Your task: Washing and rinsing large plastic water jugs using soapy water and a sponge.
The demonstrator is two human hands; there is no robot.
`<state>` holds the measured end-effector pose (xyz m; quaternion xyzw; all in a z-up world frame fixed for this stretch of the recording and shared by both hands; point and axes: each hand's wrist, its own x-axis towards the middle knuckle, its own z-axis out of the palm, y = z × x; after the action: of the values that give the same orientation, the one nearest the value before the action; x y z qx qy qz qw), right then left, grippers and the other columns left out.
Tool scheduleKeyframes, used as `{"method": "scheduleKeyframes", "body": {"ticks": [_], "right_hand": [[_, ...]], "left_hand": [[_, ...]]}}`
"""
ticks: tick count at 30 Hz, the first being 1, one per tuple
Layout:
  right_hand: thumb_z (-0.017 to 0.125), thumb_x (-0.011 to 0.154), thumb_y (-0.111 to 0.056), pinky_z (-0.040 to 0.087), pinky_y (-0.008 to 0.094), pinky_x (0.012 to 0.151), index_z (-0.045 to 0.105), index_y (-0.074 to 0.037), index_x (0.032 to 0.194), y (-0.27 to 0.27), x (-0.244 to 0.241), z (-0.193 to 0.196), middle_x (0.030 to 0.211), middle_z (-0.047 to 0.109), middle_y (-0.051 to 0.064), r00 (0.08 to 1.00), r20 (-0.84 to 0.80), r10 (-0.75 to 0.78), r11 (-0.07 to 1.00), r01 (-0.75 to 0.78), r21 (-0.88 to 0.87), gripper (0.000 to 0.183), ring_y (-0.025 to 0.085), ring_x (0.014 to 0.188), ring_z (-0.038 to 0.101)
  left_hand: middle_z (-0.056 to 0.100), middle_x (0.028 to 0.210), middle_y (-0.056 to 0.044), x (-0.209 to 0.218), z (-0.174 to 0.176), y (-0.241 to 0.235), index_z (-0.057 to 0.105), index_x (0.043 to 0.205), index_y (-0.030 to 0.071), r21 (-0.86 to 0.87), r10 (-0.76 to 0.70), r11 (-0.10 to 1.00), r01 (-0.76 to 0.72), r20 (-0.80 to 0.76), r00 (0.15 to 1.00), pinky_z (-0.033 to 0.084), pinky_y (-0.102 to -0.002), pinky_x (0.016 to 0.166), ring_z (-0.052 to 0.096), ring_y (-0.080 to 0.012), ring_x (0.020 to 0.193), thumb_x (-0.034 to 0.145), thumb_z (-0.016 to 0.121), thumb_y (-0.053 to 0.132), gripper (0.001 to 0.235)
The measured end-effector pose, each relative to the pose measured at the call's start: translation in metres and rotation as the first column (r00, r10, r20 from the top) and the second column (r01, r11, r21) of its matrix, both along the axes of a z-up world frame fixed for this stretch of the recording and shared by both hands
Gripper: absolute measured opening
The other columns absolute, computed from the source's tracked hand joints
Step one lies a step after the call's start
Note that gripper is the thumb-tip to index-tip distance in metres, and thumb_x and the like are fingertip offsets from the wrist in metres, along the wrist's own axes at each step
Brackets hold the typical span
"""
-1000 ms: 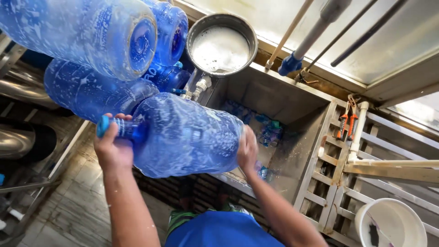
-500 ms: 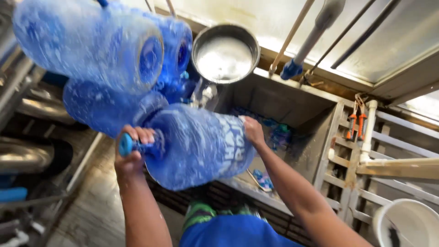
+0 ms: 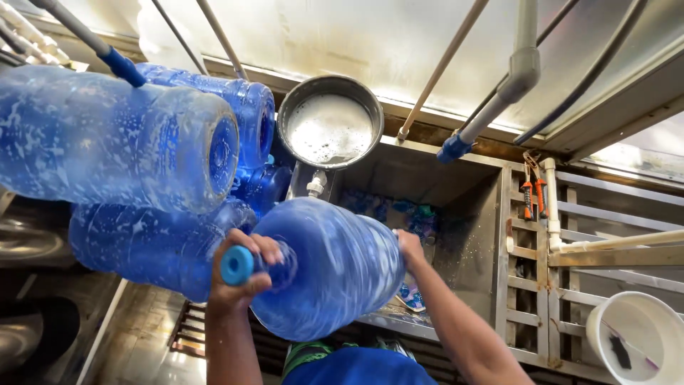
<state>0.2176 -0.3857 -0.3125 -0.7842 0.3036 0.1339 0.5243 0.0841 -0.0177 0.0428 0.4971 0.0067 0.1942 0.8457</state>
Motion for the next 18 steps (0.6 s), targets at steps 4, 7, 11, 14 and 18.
{"method": "scheduleKeyframes", "body": {"ticks": [4,7,11,14,18], "right_hand": [[0.058,0.095,-0.034,0.045,0.04,0.048,0.066,-0.003,0.091,0.022,0.09,0.016,0.076,0.066,0.013,0.966,0.193,0.172,0.97,-0.2,0.136,0.032,0.027,0.061,0.064],[0.054,0.097,-0.031,0.041,0.041,0.042,0.055,-0.01,0.112,0.044,0.126,0.084,0.086,0.058,0.008,0.971,0.223,0.086,0.87,-0.182,0.458,0.026,0.025,0.061,0.058],[0.05,0.103,-0.057,0.043,0.058,0.091,0.034,-0.029,0.167,0.08,0.132,0.237,0.15,0.044,-0.009,0.944,0.253,0.211,0.84,-0.307,0.447,0.072,0.027,0.127,0.053],[0.072,0.088,-0.045,0.045,0.051,0.107,0.036,-0.011,0.16,0.045,0.112,0.279,0.153,0.051,0.019,0.875,0.398,0.275,0.706,-0.465,0.534,0.087,0.036,0.138,0.052],[0.085,0.077,-0.027,0.044,0.053,0.113,0.03,-0.013,0.162,-0.003,0.073,0.315,0.149,0.052,0.024,0.814,0.555,0.17,0.519,-0.553,0.652,0.102,0.039,0.138,0.05]], "left_hand": [[0.066,0.097,-0.012,0.017,0.01,0.015,0.06,0.105,0.006,0.093,-0.503,0.864,0.495,0.145,0.852,0.05,-0.044,0.096,0.064,-0.0257,0.101,0.075,0.09,0.011,0.042],[0.066,0.098,-0.012,0.029,0.001,0.012,0.061,0.104,0.006,0.106,-0.579,0.815,0.57,0.101,0.809,0.05,-0.044,0.096,0.064,-0.0248,0.102,0.074,0.092,0.012,0.043],[0.068,0.098,-0.01,0.04,-0.013,0.001,0.062,0.101,0.008,0.129,-0.625,0.776,0.617,0.034,0.78,0.053,-0.043,0.096,0.066,-0.0231,0.102,0.07,0.096,0.014,0.046],[0.068,0.098,-0.009,0.042,-0.01,0.0,0.063,0.1,0.008,0.115,-0.647,0.758,0.641,0.009,0.763,0.053,-0.042,0.095,0.066,-0.0223,0.102,0.069,0.096,0.016,0.046],[0.067,0.097,-0.009,0.046,-0.012,0.004,0.063,0.098,0.009,0.098,-0.658,0.749,0.656,-0.004,0.753,0.053,-0.041,0.093,0.066,-0.0221,0.101,0.068,0.097,0.016,0.046]]}}
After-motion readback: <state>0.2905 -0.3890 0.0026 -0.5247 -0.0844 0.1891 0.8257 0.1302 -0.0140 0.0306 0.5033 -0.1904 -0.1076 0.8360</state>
